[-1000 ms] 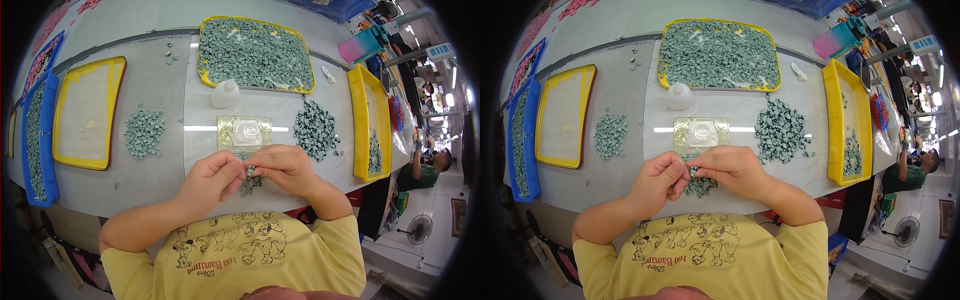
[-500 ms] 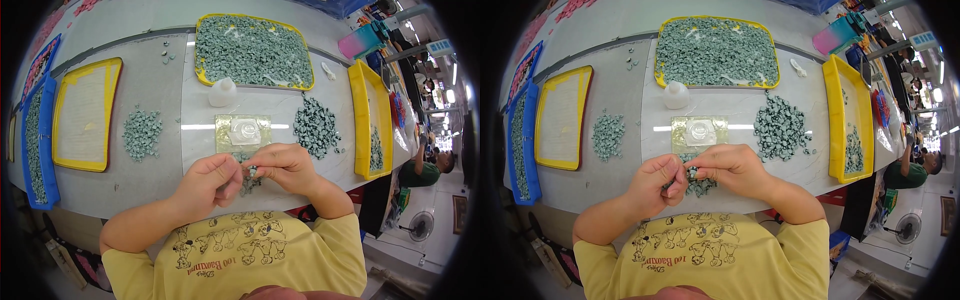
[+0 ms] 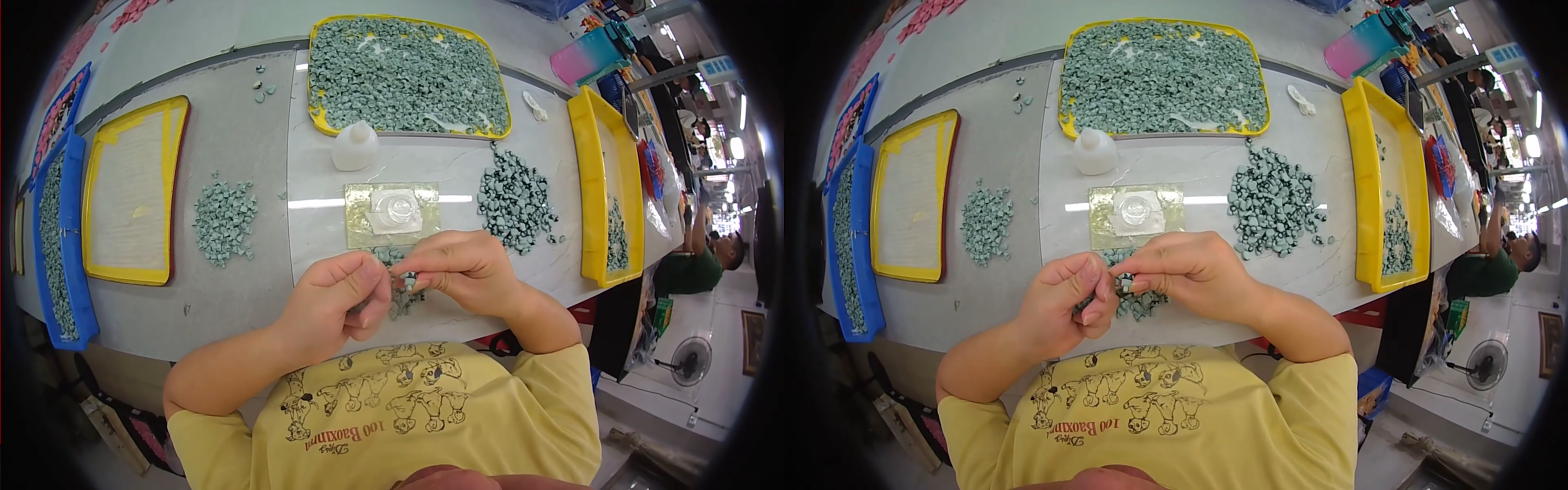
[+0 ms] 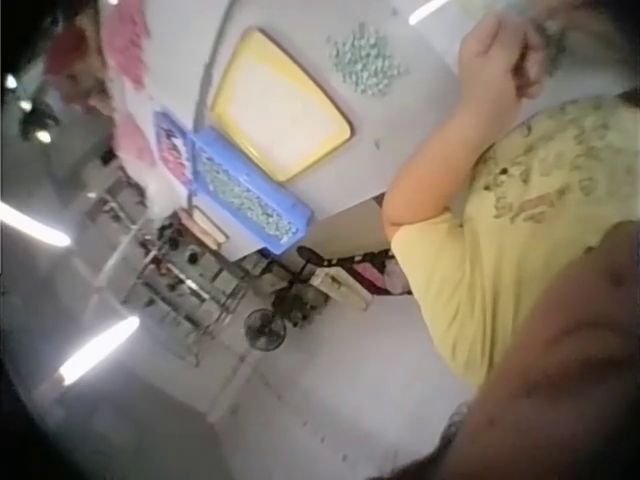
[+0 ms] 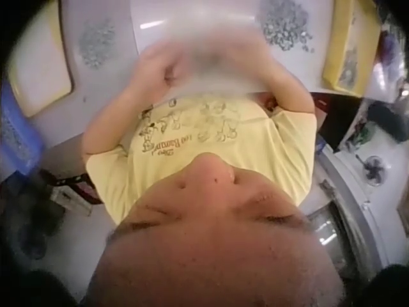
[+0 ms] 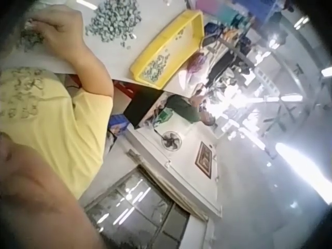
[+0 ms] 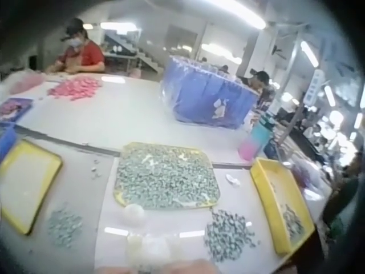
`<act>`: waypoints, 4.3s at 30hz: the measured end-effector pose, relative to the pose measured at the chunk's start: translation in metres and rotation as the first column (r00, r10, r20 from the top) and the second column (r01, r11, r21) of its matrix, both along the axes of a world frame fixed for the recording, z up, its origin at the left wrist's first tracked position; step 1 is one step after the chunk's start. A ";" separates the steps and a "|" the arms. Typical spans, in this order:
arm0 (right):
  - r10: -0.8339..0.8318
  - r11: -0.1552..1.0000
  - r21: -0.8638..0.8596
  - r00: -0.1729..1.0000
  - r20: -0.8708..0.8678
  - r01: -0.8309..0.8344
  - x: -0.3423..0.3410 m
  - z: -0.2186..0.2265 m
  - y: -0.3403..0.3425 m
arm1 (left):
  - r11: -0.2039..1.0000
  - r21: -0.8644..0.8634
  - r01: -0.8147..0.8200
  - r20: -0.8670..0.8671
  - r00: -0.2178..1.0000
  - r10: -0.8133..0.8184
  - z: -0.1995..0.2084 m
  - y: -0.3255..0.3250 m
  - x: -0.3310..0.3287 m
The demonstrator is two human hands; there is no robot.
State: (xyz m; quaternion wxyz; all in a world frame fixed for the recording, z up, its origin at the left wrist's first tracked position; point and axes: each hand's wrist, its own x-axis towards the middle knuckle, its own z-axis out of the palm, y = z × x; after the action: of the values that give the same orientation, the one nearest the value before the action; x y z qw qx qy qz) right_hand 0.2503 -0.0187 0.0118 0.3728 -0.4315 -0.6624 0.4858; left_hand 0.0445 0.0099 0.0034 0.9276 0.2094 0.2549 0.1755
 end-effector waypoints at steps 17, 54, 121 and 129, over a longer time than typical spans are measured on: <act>-0.064 0.794 -0.465 0.708 -0.704 -0.391 0.015 0.001 0.002 | 0.993 0.101 -0.065 -0.117 0.990 0.077 0.017 0.000 0.019; -0.081 0.858 0.514 0.991 0.108 0.014 -0.015 0.007 -0.009 | -0.348 0.906 0.242 -0.013 0.837 0.548 0.008 -0.010 0.003; -0.156 0.774 0.621 0.915 0.372 -0.121 -0.006 0.006 -0.017 | 0.247 0.927 0.282 -0.359 0.856 0.371 0.000 -0.020 0.023; -0.243 0.846 0.506 0.966 0.087 0.167 0.004 -0.007 -0.024 | 0.468 0.868 0.165 -0.324 0.903 0.283 0.003 -0.023 0.040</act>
State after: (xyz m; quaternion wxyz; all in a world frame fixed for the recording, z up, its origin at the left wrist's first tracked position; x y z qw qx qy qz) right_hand 0.2544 -0.0424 0.0051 0.4705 -0.4249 -0.7402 0.2241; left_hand 0.0848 -0.0136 0.0067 0.5993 0.6799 0.3301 0.2639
